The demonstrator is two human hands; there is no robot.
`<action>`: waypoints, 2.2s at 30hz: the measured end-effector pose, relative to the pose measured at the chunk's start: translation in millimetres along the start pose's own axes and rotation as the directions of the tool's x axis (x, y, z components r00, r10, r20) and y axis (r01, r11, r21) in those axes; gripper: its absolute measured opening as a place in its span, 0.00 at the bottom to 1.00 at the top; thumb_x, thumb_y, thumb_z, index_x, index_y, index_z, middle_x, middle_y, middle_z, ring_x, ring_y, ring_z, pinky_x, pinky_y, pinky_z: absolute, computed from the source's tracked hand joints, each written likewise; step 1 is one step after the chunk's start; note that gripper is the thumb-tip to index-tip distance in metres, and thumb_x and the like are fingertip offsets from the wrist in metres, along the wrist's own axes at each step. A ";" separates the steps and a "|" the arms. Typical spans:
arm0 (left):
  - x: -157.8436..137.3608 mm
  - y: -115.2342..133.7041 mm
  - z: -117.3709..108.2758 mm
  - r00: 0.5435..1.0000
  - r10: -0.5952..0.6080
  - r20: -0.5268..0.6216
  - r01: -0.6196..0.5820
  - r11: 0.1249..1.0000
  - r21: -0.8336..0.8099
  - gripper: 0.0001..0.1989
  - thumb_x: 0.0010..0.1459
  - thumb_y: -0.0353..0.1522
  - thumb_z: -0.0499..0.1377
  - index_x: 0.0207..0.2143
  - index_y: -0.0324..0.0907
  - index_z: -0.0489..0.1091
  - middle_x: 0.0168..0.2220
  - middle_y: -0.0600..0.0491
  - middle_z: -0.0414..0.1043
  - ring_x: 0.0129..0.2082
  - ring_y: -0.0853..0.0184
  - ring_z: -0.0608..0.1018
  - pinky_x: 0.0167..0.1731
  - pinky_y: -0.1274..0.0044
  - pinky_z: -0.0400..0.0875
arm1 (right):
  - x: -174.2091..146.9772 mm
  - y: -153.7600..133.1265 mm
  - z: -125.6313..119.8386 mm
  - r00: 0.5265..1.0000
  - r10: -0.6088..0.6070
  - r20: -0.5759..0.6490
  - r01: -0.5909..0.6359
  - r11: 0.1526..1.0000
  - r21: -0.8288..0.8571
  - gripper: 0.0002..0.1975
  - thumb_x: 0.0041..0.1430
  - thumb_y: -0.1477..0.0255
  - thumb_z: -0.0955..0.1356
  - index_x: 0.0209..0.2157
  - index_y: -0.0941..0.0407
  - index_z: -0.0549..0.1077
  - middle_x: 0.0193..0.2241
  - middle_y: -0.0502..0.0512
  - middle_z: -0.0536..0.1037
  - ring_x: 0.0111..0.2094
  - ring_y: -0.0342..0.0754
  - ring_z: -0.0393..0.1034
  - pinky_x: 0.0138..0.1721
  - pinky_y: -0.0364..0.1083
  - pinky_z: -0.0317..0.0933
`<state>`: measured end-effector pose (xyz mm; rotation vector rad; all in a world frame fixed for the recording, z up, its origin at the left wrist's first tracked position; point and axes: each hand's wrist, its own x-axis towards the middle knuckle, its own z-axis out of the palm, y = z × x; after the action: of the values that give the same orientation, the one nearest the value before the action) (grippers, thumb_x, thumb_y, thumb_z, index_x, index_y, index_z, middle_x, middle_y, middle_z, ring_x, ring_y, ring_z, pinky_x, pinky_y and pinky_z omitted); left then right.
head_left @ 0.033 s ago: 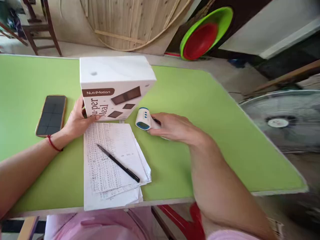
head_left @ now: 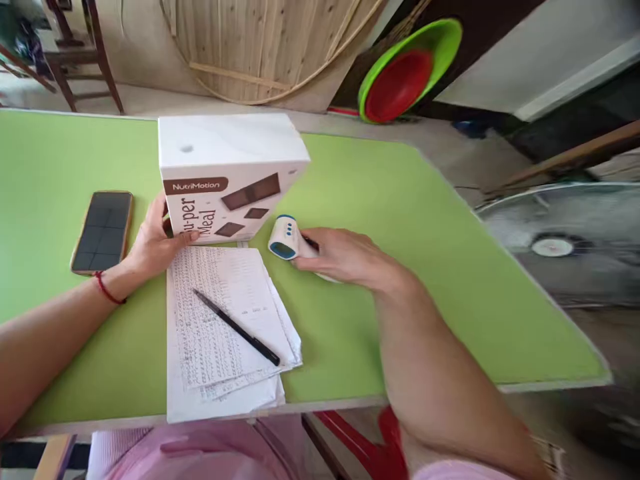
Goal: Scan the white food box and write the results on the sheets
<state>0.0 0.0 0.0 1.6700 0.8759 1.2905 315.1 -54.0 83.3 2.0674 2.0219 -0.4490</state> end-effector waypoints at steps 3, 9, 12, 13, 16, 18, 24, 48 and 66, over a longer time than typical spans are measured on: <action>-3.2 4.2 -1.7 0.996 0.003 -0.092 0.000 1.000 0.031 0.36 0.54 0.50 0.78 0.56 0.44 0.69 0.60 0.39 0.71 0.61 0.42 0.76 0.59 0.50 0.79 | 6.4 0.6 8.2 0.982 0.074 -0.174 -0.048 0.988 0.150 0.07 0.53 0.64 0.70 0.31 0.53 0.73 0.30 0.56 0.81 0.29 0.53 0.72 0.30 0.48 0.60; -5.7 27.4 -2.5 0.982 0.076 -0.171 -0.066 0.996 0.064 0.27 0.62 0.53 0.71 0.49 0.41 0.74 0.50 0.42 0.80 0.50 0.48 0.82 0.51 0.56 0.81 | -14.1 -21.3 34.6 0.713 -0.137 -0.688 0.668 0.431 0.607 0.09 0.48 0.63 0.74 0.29 0.50 0.75 0.26 0.52 0.79 0.26 0.50 0.71 0.27 0.50 0.68; -9.3 34.5 1.1 0.993 0.030 -0.113 -0.028 0.999 0.023 0.26 0.63 0.54 0.69 0.47 0.41 0.76 0.50 0.43 0.82 0.49 0.48 0.83 0.49 0.58 0.81 | -36.4 -46.3 46.4 0.753 -0.248 -0.609 0.655 0.193 0.731 0.06 0.49 0.68 0.74 0.27 0.51 0.74 0.22 0.49 0.75 0.23 0.47 0.68 0.25 0.49 0.66; -10.4 35.5 1.9 0.996 -0.002 -0.089 0.003 1.000 0.018 0.26 0.63 0.54 0.69 0.47 0.42 0.77 0.49 0.43 0.82 0.48 0.48 0.83 0.46 0.59 0.81 | -42.1 -54.3 48.9 0.785 -0.259 -0.562 0.610 0.173 0.773 0.06 0.48 0.68 0.74 0.26 0.51 0.73 0.22 0.49 0.74 0.23 0.47 0.67 0.25 0.48 0.66; -11.8 36.3 1.8 0.996 -0.081 -0.023 0.083 0.995 0.056 0.27 0.60 0.55 0.71 0.46 0.43 0.78 0.45 0.44 0.83 0.43 0.49 0.84 0.38 0.62 0.80 | -48.2 -71.5 53.1 0.867 -0.245 -0.434 0.481 0.179 0.858 0.07 0.46 0.69 0.73 0.23 0.52 0.70 0.20 0.47 0.71 0.23 0.44 0.63 0.23 0.46 0.62; -10.7 36.6 0.3 0.995 -0.097 0.015 0.095 0.989 0.111 0.27 0.59 0.55 0.71 0.44 0.43 0.79 0.42 0.45 0.82 0.41 0.49 0.83 0.36 0.63 0.79 | -45.2 -76.4 55.3 0.896 -0.219 -0.386 0.425 0.172 0.889 0.09 0.45 0.68 0.73 0.22 0.52 0.69 0.19 0.46 0.68 0.22 0.43 0.60 0.22 0.44 0.59; -7.2 38.9 -2.6 0.995 -0.084 0.045 0.070 0.964 0.256 0.30 0.59 0.61 0.67 0.43 0.44 0.79 0.39 0.47 0.81 0.37 0.51 0.81 0.32 0.65 0.76 | -38.1 -80.0 61.6 0.941 -0.174 -0.290 0.311 0.109 0.944 0.09 0.44 0.65 0.74 0.22 0.53 0.71 0.21 0.47 0.69 0.24 0.43 0.60 0.26 0.45 0.59; -9.4 40.1 -1.3 0.993 -0.099 0.066 0.084 0.976 0.199 0.30 0.57 0.59 0.70 0.46 0.45 0.77 0.46 0.47 0.82 0.47 0.46 0.83 0.44 0.60 0.82 | -37.7 -78.5 70.8 0.929 -0.217 -0.299 0.333 0.141 0.932 0.23 0.48 0.50 0.78 0.21 0.53 0.72 0.20 0.49 0.70 0.24 0.44 0.61 0.26 0.46 0.62; -8.6 39.1 0.2 0.995 -0.067 0.075 0.050 0.977 0.207 0.30 0.60 0.59 0.68 0.49 0.44 0.77 0.47 0.46 0.81 0.48 0.46 0.82 0.47 0.60 0.80 | -35.8 -75.7 65.7 0.915 -0.212 -0.343 0.378 0.155 0.913 0.32 0.45 0.36 0.77 0.24 0.53 0.75 0.23 0.50 0.73 0.25 0.44 0.64 0.26 0.46 0.64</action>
<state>-0.3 -23.9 32.2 1.8283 1.0293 1.1153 234.8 -108.6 39.6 2.1190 2.5426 -2.3009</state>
